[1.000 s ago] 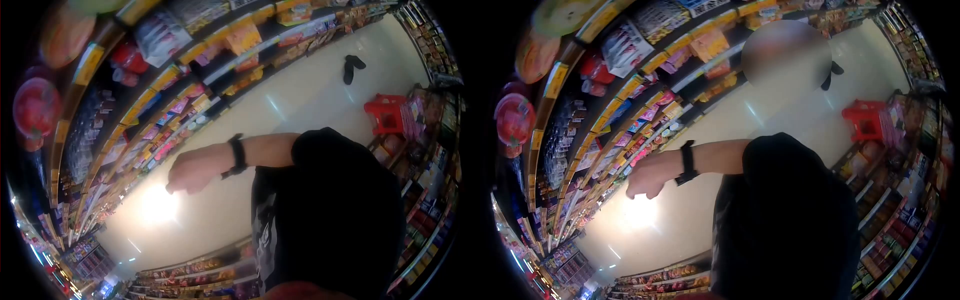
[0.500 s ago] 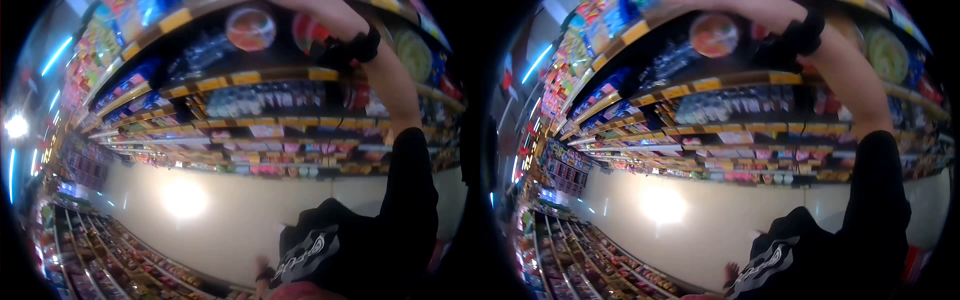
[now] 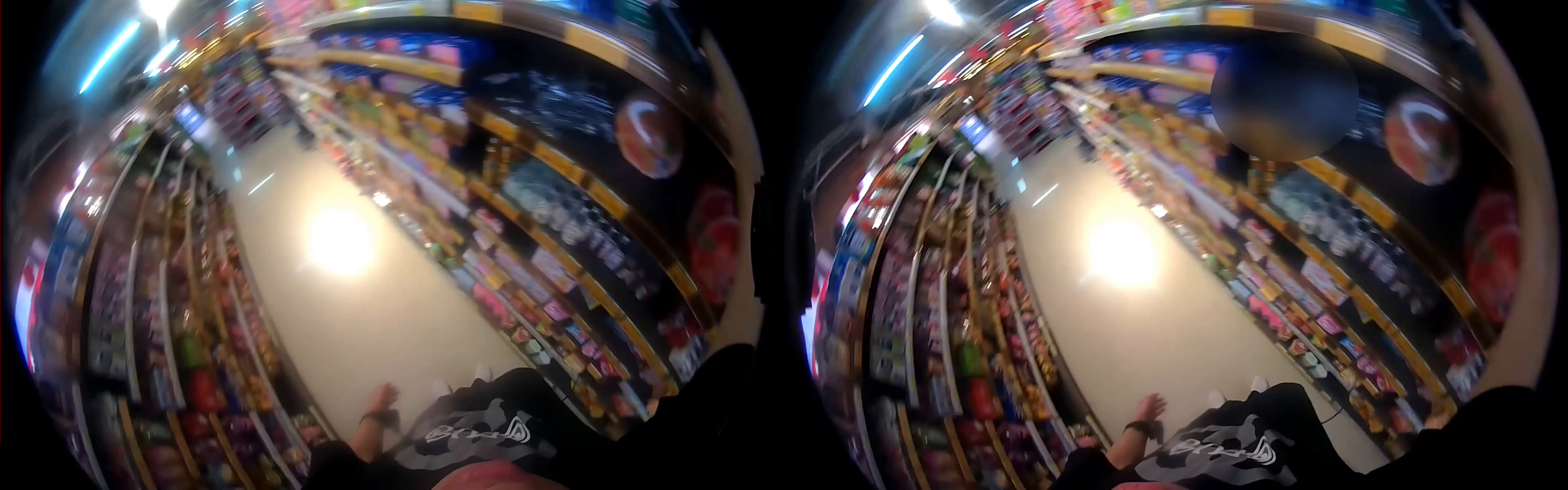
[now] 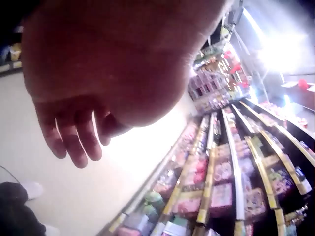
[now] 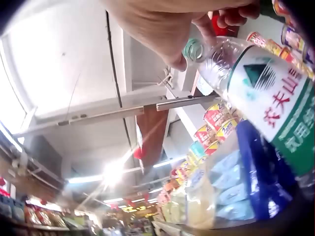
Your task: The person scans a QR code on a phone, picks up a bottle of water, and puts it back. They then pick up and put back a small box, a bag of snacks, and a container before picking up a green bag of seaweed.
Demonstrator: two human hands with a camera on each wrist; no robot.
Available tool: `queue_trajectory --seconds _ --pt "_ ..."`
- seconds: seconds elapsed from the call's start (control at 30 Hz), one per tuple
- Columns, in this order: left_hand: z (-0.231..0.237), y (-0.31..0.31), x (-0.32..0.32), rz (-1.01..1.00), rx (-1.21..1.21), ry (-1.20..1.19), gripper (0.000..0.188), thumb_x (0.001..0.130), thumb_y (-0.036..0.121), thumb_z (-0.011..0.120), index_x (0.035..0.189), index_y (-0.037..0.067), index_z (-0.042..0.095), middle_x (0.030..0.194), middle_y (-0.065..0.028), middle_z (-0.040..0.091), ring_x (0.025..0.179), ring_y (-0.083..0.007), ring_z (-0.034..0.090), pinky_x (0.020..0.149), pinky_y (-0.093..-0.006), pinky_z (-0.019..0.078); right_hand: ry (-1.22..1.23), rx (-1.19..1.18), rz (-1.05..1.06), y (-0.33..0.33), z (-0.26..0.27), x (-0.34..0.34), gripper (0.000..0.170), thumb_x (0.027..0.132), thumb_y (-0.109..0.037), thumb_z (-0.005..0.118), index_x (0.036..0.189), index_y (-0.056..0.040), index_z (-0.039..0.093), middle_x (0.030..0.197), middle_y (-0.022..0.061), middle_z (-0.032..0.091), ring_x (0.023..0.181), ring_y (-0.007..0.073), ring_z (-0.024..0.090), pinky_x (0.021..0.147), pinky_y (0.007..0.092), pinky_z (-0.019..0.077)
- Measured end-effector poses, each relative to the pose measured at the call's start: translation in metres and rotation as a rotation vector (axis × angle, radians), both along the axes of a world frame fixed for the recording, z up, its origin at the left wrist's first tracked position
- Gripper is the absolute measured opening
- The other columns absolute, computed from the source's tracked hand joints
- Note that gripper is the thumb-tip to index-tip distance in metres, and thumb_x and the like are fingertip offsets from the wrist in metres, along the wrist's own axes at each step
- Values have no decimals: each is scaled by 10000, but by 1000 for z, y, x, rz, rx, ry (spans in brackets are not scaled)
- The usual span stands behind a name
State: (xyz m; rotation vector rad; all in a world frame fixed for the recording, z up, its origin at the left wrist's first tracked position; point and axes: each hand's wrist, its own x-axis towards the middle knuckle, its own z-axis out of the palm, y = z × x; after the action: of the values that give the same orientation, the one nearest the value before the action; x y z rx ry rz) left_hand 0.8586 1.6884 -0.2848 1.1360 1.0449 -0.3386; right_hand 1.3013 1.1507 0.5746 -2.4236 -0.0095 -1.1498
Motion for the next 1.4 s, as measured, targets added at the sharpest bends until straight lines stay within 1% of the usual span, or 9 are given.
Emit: queue_trajectory --seconds 0.17,0.27,0.57,0.67,0.8,0.9,1.07,1.23,1.4 --pt "11 -45 -1 -197 2 12 400 965 351 618 1243 64 616 1169 -149 695 1014 -285 697 856 -432 534 91 39 63 -3 -53 16 589 929 -503 621 1217 10 654 1161 200 675 1047 295 657 911 382 510" --pt "-1 -58 -14 -160 -106 182 404 962 427 590 1241 137 620 1278 -67 661 1210 -258 603 1002 -556 436 123 51 78 -3 -82 18 553 943 -473 621 1208 11 643 1133 183 676 1015 277 659 883 373 518" --pt "1 -9 -17 95 -2 54 441 982 379 574 1316 91 582 1220 -114 681 1080 -240 661 925 -387 526 -133 47 295 24 -128 -41 444 985 -385 618 1180 14 608 1049 132 678 917 222 665 800 346 542" --pt "66 -7 32 33 91 -92 409 985 329 592 1305 76 587 1172 -106 681 1053 -221 665 896 -356 526 -193 106 625 72 -164 -108 409 999 -355 618 1170 16 597 1021 114 679 885 204 667 772 336 550" --pt "177 -40 98 -232 281 -551 415 999 248 610 1356 49 540 1211 -103 656 1126 -218 638 949 -355 514 331 431 1489 177 -232 -199 492 972 -472 666 1140 -17 586 1009 106 689 940 186 689 816 348 562" --pt "302 -86 120 -460 67 -893 556 957 183 687 1438 35 452 1314 -117 599 1249 -229 568 1053 -378 469 606 183 1633 189 -253 -204 416 969 -395 691 1110 -11 615 1018 120 699 944 210 696 829 348 547" --pt "424 -147 119 -716 245 -1206 774 845 216 829 1478 45 418 1395 -130 549 1329 -248 500 1141 -418 378 736 73 1728 205 -275 -199 349 959 -291 705 1147 -10 622 1039 134 698 947 250 698 846 354 531" --pt "422 -164 139 -671 317 -1223 791 779 197 865 1456 68 477 1315 -131 608 1248 -249 564 1072 -399 428 185 -259 1569 208 -274 -200 326 884 -244 760 1084 -23 629 895 126 634 801 257 665 721 358 526" --pt "420 -160 134 -673 360 -1181 693 752 242 888 1349 65 584 1173 -107 678 1117 -234 643 992 -384 482 336 -207 1251 191 -272 -205 334 826 -289 822 903 -30 626 662 87 600 508 260 604 498 332 479"
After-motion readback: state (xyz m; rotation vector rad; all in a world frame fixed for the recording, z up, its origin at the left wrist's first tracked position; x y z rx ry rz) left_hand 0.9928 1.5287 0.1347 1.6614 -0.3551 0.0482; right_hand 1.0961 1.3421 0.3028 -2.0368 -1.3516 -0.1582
